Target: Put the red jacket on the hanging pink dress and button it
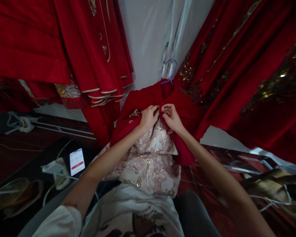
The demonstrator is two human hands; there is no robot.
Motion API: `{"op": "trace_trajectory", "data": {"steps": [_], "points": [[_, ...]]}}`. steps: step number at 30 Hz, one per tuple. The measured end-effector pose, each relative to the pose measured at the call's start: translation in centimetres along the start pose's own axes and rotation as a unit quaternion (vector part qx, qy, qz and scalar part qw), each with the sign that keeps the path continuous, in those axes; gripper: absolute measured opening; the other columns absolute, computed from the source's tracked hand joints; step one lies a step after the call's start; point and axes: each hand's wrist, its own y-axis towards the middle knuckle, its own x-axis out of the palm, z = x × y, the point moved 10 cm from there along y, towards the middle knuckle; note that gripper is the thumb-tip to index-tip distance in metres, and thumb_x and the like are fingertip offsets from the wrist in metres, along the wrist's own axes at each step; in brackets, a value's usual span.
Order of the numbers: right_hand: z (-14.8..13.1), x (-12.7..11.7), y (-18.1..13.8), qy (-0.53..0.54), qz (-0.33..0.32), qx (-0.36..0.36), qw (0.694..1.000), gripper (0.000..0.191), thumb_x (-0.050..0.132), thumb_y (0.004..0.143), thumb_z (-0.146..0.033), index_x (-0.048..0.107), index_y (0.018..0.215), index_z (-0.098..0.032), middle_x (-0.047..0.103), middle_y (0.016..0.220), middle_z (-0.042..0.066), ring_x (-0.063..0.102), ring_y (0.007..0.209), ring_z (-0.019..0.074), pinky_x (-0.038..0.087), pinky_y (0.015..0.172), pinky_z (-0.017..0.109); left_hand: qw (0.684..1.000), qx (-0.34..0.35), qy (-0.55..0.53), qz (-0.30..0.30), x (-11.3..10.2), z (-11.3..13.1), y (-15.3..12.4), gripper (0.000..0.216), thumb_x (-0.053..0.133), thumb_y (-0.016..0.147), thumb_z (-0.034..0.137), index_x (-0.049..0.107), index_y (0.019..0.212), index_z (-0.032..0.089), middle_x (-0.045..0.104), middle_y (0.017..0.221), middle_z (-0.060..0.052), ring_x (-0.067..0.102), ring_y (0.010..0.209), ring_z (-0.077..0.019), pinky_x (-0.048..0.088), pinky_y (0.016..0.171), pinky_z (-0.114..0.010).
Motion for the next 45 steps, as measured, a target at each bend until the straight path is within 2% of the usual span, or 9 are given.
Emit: {"op": "trace_trajectory", "data": {"steps": [5, 9, 13, 18, 26, 34, 40, 45], "points": [[-0.2, -1.6, -1.1, 0.000, 0.048, 0.020, 0.999, 0.031, 0.059, 0.080, -0.034, 0.046, 0.107, -0.027, 0.059, 0.105, 0.005, 0.060, 0.097, 0.0183, 0.051, 0.090, 0.037, 0.996, -0.025, -0.069, 0.058, -1.0, -1.1, -0.8, 0.017, 0.056, 0.087, 0.021, 0.061, 0.103, 0.021, 0.065, 0.095, -0.006, 0.063, 0.086, -0.0155, 0.050, 0.082, -0.029], [-0.4, -1.5, -1.1, -0.016, 0.062, 0.022, 0.998, 0.026, 0.051, 0.088, -0.046, 0.051, 0.106, -0.026, 0.062, 0.107, 0.006, 0.061, 0.098, 0.0186, 0.052, 0.087, 0.036, 0.986, -0.061, -0.136, 0.067, -0.4, -2.4, -0.9, 0.016, 0.062, 0.083, 0.023, 0.054, 0.097, 0.021, 0.066, 0.090, -0.003, 0.065, 0.083, -0.0125, 0.052, 0.077, -0.026], [0.0, -1.8, -1.0, -0.048, 0.083, 0.024, 0.995, 0.030, 0.056, 0.085, -0.049, 0.050, 0.102, -0.026, 0.063, 0.102, 0.006, 0.063, 0.090, 0.0182, 0.053, 0.077, 0.033, 0.980, -0.086, -0.164, 0.071, -0.2, -3.4, -0.9, 0.013, 0.062, 0.082, 0.026, 0.053, 0.090, 0.021, 0.066, 0.090, -0.003, 0.065, 0.081, -0.0124, 0.052, 0.072, -0.025], [-0.2, -2.4, -0.9, -0.082, 0.090, 0.012, 0.992, 0.028, 0.058, 0.084, -0.047, 0.051, 0.100, -0.025, 0.063, 0.098, 0.005, 0.063, 0.082, 0.0171, 0.052, 0.072, 0.031, 0.972, -0.114, -0.190, 0.077, 0.0, -4.7, -0.9, 0.015, 0.062, 0.082, 0.025, 0.052, 0.091, 0.020, 0.066, 0.086, -0.002, 0.063, 0.074, -0.0110, 0.050, 0.065, -0.023], [-0.8, -1.4, -0.5, -0.129, 0.056, 0.003, 0.990, 0.023, 0.054, 0.086, -0.042, 0.055, 0.100, -0.024, 0.066, 0.099, 0.006, 0.064, 0.081, 0.0189, 0.052, 0.076, 0.035, 0.974, -0.099, -0.198, 0.050, 0.9, -4.8, -0.6, 0.009, 0.060, 0.079, 0.019, 0.054, 0.085, 0.020, 0.064, 0.082, -0.001, 0.063, 0.074, -0.0120, 0.052, 0.067, -0.024], [-1.0, -1.2, -0.1, -0.171, 0.046, -0.040, 0.983, 0.016, 0.055, 0.086, -0.033, 0.057, 0.097, -0.021, 0.068, 0.098, 0.006, 0.065, 0.083, 0.0181, 0.052, 0.078, 0.034, 0.993, 0.040, -0.104, 0.035, 1.0, -1.7, -0.7, 0.012, 0.055, 0.078, 0.011, 0.053, 0.087, 0.019, 0.058, 0.084, -0.001, 0.058, 0.078, -0.0123, 0.048, 0.076, -0.025], [-1.0, -1.5, -0.2, -0.163, 0.038, -0.039, 0.985, 0.021, 0.053, 0.087, -0.034, 0.062, 0.099, -0.019, 0.070, 0.101, 0.007, 0.066, 0.086, 0.0180, 0.052, 0.079, 0.033, 0.992, 0.041, -0.108, 0.046, 1.1, -2.0, -0.8, 0.008, 0.055, 0.087, 0.026, 0.055, 0.087, 0.019, 0.059, 0.083, -0.002, 0.058, 0.076, -0.0121, 0.048, 0.075, -0.024], [-0.3, -1.7, -0.2, -0.139, 0.028, -0.012, 0.990, 0.025, 0.058, 0.085, -0.038, 0.065, 0.100, -0.019, 0.071, 0.101, 0.006, 0.068, 0.085, 0.0177, 0.053, 0.076, 0.031, 0.992, 0.043, -0.107, 0.047, 1.3, -2.5, -0.8, 0.003, 0.055, 0.085, 0.020, 0.057, 0.086, 0.018, 0.058, 0.083, -0.001, 0.058, 0.076, -0.0116, 0.047, 0.074, -0.023]]}}
